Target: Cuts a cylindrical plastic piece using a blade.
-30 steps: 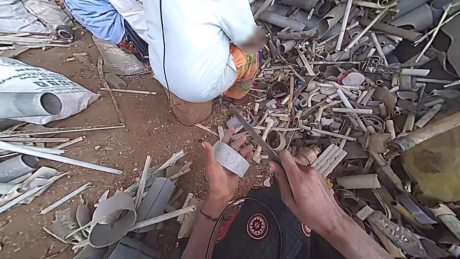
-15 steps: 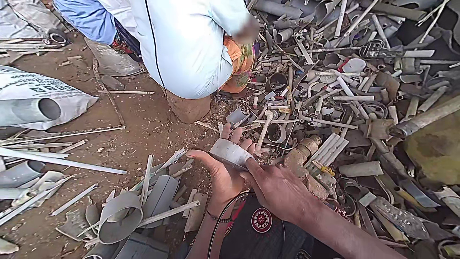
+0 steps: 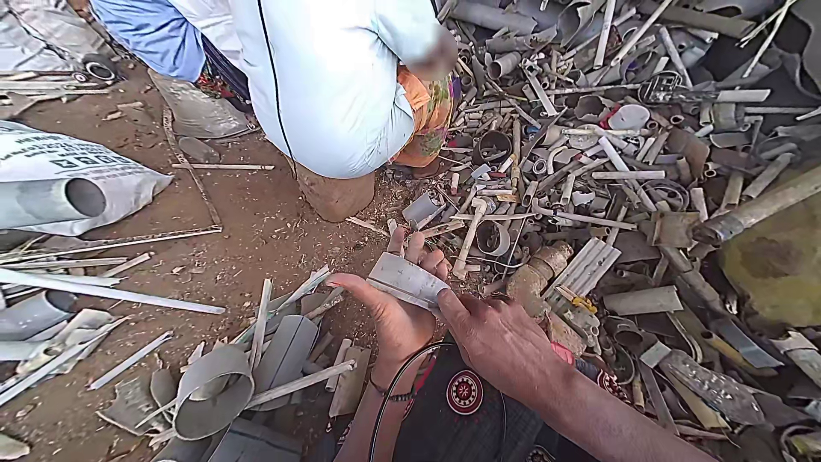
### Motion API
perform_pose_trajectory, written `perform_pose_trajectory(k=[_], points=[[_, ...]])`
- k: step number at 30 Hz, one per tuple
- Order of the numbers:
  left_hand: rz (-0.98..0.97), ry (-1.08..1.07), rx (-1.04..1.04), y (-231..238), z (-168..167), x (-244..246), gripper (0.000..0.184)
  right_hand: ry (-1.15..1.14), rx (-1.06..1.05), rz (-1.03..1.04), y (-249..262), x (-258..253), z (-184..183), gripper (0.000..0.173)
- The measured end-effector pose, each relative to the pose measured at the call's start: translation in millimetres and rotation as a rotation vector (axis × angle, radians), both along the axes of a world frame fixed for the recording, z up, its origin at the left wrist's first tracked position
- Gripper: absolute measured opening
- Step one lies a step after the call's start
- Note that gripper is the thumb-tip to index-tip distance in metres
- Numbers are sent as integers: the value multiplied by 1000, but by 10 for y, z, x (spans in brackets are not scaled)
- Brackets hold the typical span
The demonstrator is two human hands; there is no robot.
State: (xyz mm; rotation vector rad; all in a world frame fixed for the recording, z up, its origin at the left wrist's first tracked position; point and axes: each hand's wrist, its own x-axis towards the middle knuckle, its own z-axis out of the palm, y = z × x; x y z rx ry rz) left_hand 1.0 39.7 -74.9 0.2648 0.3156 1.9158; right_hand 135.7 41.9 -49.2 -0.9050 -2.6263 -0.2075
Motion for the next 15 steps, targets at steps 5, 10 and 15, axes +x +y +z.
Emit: perform_pose_trajectory(k=[5,10,15], points=[[56,245,-20,17,-28,17,105,-29,105,-110,114,17,47,19],[69,291,-94,7,8,38,102,11,126,-107,-63,-121,-24,16],[81,313,-58,32,-19,55,104,-2,150,-148,9,-130,-27,19]])
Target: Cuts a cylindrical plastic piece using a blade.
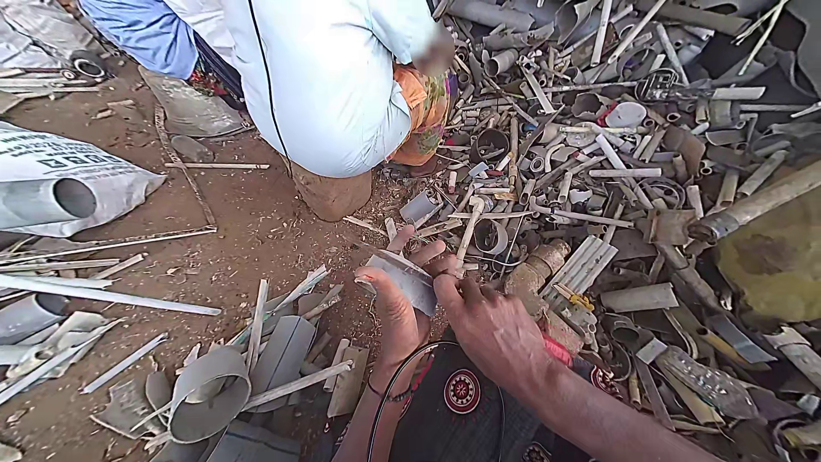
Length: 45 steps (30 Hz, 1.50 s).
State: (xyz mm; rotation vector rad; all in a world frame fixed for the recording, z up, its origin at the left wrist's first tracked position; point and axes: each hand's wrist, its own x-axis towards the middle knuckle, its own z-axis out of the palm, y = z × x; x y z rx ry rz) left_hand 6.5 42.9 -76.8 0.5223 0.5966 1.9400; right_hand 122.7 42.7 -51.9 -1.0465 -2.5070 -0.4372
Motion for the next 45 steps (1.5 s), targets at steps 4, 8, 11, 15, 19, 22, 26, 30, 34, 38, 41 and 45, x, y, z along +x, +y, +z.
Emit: perform_pose_trajectory(k=[4,8,11,15,19,22,26,30,34,38,41,45], points=[[-59,-43,-32,-14,-6,-52,114,-5,-13,14,-107,-88,-33,17],[-3,87,6,-14,-41,-54,115,-18,-128,-36,-6,-39,100,26],[-77,99,61,13,-80,-83,113,-2,-205,30,-140,-67,155,26],[-89,147,111,43,-219,-76,111,13,-301,-47,-3,-66,215,23],[-150,43,56,17,-99,-48,119,31,-328,48,-76,-61,189,25],[-116,24,-14,-18,-17,-11,117,0,-470,-1,-37,-68,243,25],[-148,72,166,32,-185,-25,114,-8,-478,-10,20,-3,244,26],[-155,49,-102,18,-1,-5,110,-69,-788,5,-97,4,372,30],[26,513,153,92,-237,-120,120,220,-535,25,77,281,272,35],[-147,217,107,94,-248,-262,112,279,-392,119,82,403,200,26],[-158,-65,-50,79,-75,-175,95,163,-452,84,-14,370,136,27],[-100,-112,-84,26,16,-57,102,76,-580,-4,35,351,206,31]])
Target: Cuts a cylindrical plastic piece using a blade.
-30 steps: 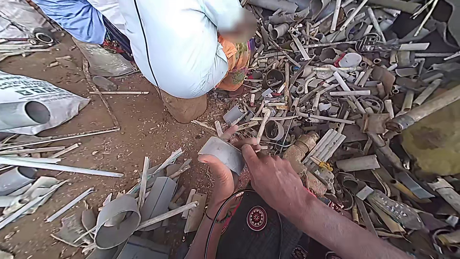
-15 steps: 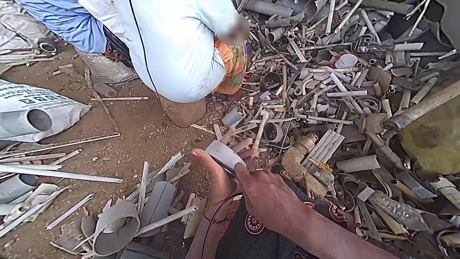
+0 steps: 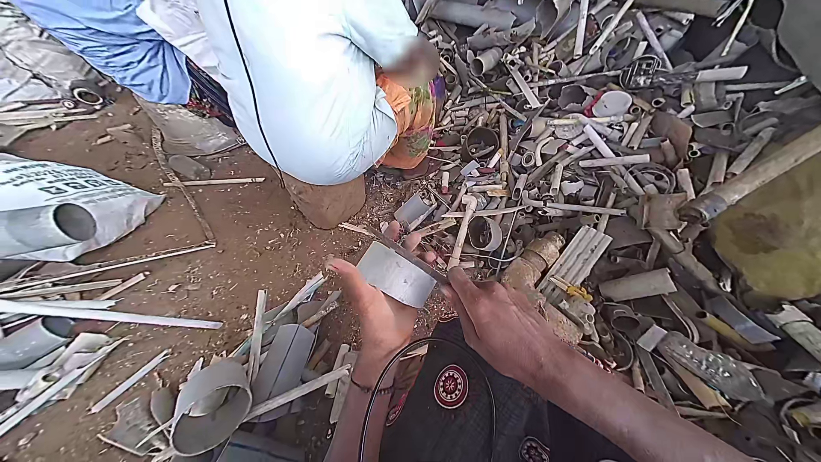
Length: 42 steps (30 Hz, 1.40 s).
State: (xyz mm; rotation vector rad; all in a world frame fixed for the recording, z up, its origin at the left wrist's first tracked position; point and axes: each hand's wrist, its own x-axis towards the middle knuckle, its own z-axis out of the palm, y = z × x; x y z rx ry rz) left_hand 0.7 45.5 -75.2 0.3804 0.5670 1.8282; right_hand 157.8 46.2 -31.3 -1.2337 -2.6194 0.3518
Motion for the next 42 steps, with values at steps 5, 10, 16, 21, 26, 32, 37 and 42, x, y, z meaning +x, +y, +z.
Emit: perform_pose_trajectory(k=[5,10,16,21,26,32,37,42], points=[[-30,-120,48,-51,17,54,106,13,48,119,15,54,24,33],[-9,-159,21,-52,48,108,106,17,-63,57,-5,48,82,36],[-7,-89,107,-40,-34,82,103,-7,-51,218,-43,5,-11,28],[-10,-33,195,-51,-50,85,100,-33,-51,60,59,50,113,37],[17,106,218,-21,-84,60,94,42,170,54,0,48,49,32],[18,189,190,-8,-92,120,98,8,-37,82,-1,32,57,40],[-46,97,195,-26,-79,131,97,19,15,168,-24,31,25,29],[-53,80,176,-76,-33,207,100,40,77,122,26,72,28,28]])
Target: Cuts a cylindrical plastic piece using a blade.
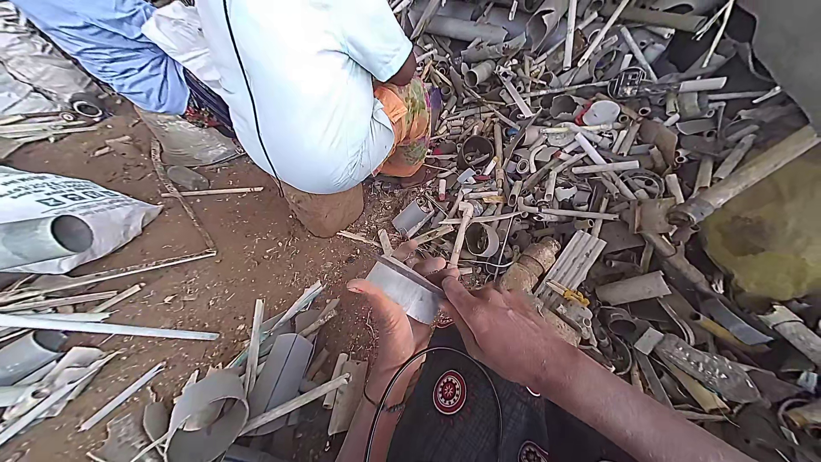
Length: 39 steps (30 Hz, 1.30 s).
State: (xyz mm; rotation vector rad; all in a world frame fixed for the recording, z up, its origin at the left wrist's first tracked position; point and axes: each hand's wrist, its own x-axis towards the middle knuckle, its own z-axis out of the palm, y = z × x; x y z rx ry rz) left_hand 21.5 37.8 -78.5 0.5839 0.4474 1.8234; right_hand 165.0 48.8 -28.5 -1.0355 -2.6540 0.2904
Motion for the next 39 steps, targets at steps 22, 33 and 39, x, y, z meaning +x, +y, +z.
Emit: perform_pose_trajectory(k=[22,33,39], points=[[-93,1006,231,77,-266,-264,66,81,341,-34,38,185,-68,22],[-14,1220,-3,14,-315,-289,38,-4,118,-245,100,132,-55,26],[-178,1403,-721,-258,-514,-845,44,-16,37,-205,355,245,79,45]])
